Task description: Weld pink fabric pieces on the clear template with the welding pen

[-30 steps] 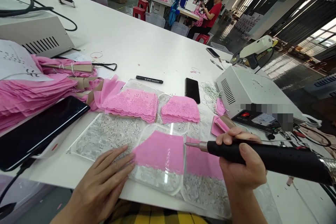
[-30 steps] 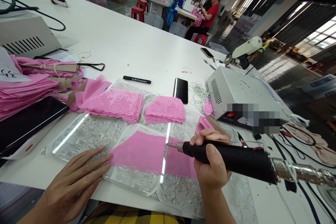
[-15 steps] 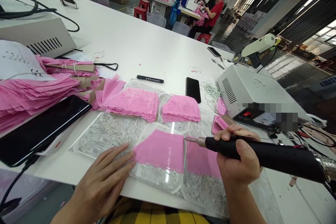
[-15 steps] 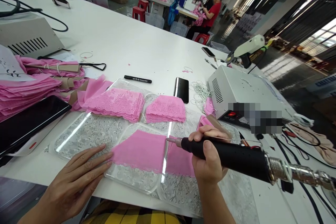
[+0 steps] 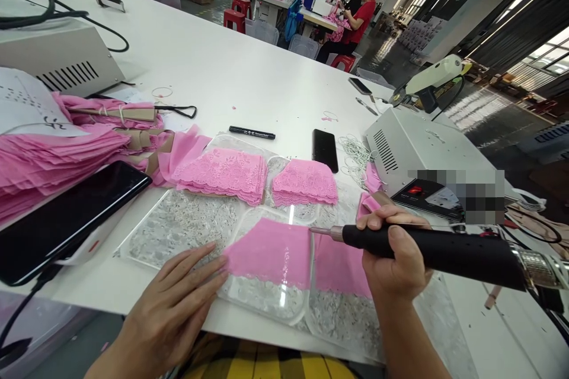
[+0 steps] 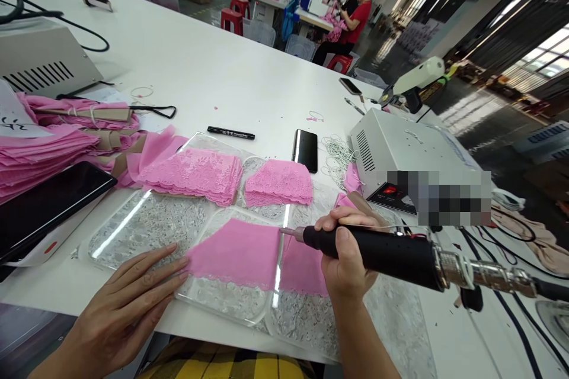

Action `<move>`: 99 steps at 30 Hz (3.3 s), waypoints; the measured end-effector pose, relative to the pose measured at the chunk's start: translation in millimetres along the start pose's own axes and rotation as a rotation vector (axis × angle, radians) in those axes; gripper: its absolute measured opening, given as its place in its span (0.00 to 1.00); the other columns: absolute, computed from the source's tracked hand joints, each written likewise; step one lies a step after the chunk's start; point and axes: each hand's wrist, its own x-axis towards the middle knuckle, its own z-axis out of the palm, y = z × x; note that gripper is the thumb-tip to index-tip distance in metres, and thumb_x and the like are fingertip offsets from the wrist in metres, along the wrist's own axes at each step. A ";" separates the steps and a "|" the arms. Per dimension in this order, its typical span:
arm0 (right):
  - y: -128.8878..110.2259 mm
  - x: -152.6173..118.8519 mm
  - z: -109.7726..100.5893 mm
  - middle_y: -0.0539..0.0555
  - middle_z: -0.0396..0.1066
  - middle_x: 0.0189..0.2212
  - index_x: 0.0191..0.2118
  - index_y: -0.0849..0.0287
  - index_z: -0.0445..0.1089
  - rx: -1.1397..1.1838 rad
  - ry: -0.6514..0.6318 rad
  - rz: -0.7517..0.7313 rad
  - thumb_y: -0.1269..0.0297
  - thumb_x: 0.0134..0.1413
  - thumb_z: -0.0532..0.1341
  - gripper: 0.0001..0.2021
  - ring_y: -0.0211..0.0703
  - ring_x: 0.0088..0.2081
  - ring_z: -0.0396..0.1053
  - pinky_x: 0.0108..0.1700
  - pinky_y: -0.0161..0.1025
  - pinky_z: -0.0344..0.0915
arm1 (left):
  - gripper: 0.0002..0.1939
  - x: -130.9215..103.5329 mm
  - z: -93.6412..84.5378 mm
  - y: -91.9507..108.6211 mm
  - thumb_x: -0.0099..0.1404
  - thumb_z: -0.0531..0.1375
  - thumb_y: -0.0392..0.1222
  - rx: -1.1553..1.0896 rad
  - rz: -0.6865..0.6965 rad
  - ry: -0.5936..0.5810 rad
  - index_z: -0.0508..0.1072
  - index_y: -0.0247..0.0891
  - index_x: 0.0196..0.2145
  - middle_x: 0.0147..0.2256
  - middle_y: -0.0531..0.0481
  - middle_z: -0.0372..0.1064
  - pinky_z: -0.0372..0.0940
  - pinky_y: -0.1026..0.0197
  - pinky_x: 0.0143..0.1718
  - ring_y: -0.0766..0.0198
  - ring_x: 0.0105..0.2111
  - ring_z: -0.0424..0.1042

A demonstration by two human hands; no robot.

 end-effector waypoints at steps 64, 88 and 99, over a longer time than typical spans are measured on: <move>-32.9 -6.3 -84.6 0.50 0.64 0.26 0.25 0.59 0.68 0.011 0.155 0.048 0.66 0.35 0.58 0.06 0.34 0.22 0.59 0.22 0.39 0.63 | 0.08 125.0 40.5 42.9 0.67 0.58 0.34 -0.075 -0.172 -0.245 0.78 0.37 0.38 0.35 0.47 0.71 0.66 0.54 0.44 0.60 0.38 0.71; -21.7 -16.6 -104.2 0.52 0.68 0.31 0.30 0.58 0.70 0.135 0.225 0.045 0.66 0.40 0.60 0.07 0.37 0.25 0.63 0.25 0.41 0.66 | 0.04 204.0 93.2 48.4 0.58 0.64 0.34 -0.048 -0.230 -0.599 0.75 0.37 0.34 0.42 0.47 0.69 0.60 0.52 0.51 0.53 0.47 0.67; -23.0 -17.9 -106.5 0.52 0.68 0.30 0.30 0.59 0.71 0.142 0.226 0.048 0.66 0.40 0.60 0.07 0.36 0.25 0.64 0.25 0.40 0.66 | 0.07 210.3 90.6 48.7 0.59 0.65 0.38 -0.019 -0.164 -0.634 0.72 0.36 0.25 0.40 0.49 0.70 0.60 0.54 0.46 0.56 0.44 0.67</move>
